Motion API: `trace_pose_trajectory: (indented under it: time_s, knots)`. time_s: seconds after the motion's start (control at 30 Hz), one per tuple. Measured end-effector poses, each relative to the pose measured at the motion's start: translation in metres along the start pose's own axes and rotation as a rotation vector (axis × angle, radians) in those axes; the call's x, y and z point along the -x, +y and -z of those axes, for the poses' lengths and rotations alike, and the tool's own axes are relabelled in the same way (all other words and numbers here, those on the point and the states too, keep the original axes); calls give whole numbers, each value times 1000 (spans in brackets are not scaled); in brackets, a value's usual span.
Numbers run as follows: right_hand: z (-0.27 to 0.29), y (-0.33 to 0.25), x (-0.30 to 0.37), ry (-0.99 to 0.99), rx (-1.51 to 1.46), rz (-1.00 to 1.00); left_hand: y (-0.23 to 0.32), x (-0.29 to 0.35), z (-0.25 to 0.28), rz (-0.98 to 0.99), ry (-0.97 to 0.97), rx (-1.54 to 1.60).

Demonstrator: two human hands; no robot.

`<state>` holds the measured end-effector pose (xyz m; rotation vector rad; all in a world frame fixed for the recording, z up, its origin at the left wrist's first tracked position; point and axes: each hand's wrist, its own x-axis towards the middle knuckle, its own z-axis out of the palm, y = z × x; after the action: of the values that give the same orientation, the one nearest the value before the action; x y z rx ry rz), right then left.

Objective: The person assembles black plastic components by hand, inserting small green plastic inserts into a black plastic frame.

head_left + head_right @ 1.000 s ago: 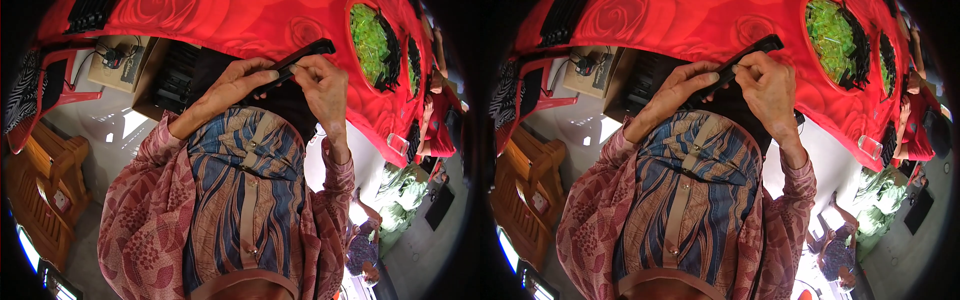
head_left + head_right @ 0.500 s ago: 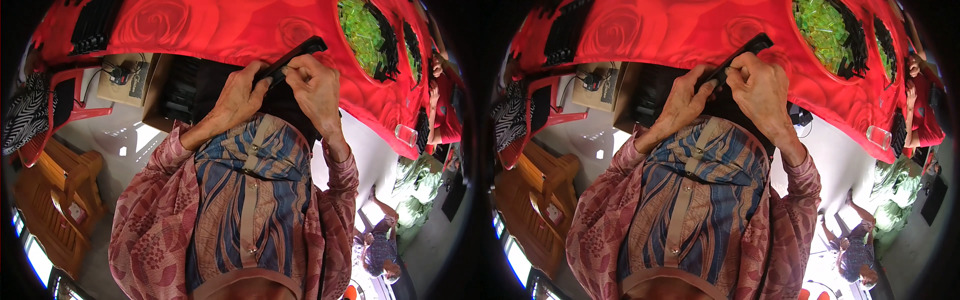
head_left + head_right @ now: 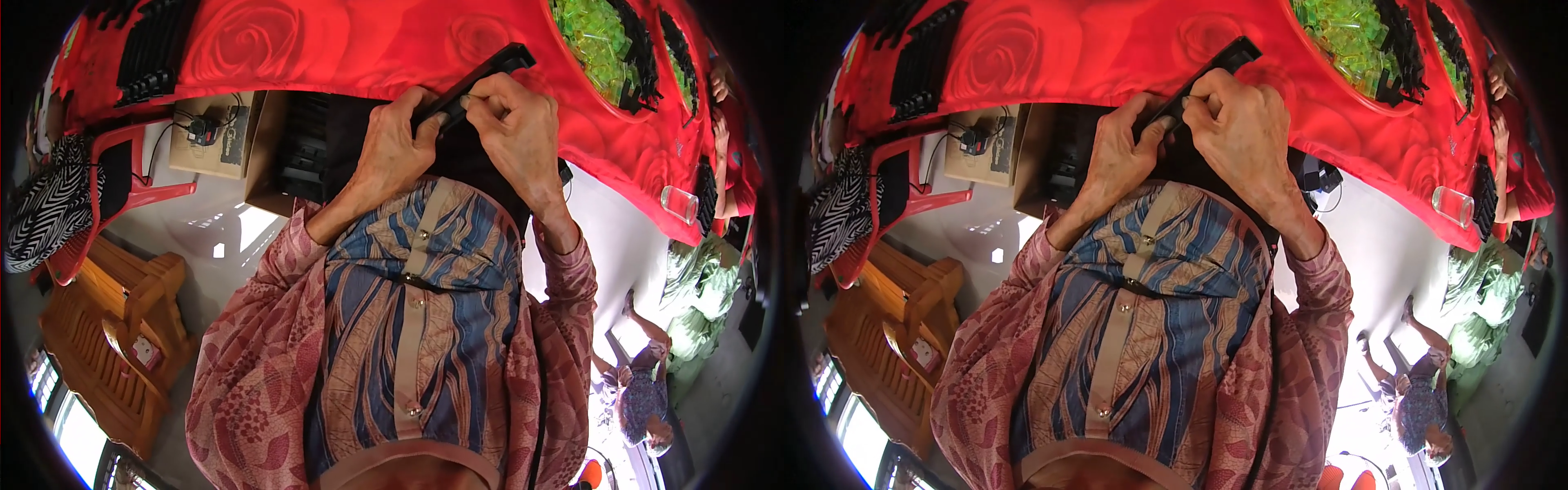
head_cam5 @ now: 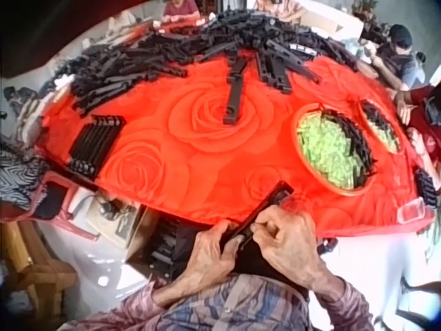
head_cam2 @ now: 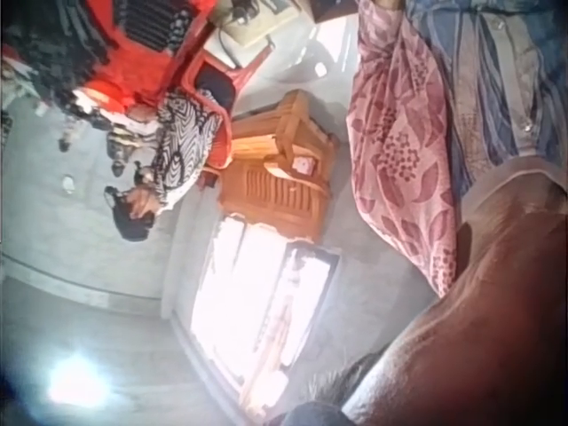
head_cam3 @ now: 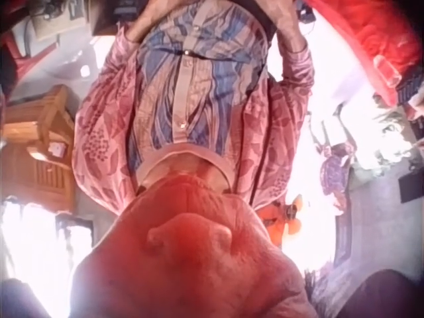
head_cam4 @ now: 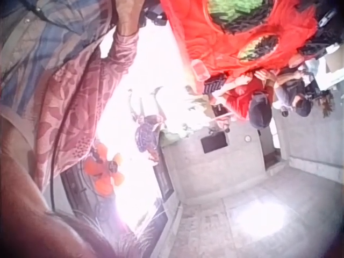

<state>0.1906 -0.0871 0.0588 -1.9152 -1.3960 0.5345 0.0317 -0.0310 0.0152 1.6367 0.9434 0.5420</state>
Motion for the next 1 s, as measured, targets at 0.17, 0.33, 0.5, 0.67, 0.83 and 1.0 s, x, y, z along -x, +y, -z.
trace_pose_trajectory:
  time_s: [0.17,0.33,0.5,0.67,0.83,1.0]
  knots:
    - [-2,-2,1,17,1,-9,-3,0,-2,18,6,50]
    - [0,-2,0,7,75,23,2,2,2,142,-74,103]
    - [0,-4,1,12,84,23,6,0,5,62,-109,-1]
    - [0,-4,3,-26,67,-48,2,-4,0,77,-94,-81]
    - [3,4,9,283,-249,-25,-5,-5,-6,-71,32,-2]
    - [16,2,11,403,-220,-97,-8,-6,4,90,-84,85]
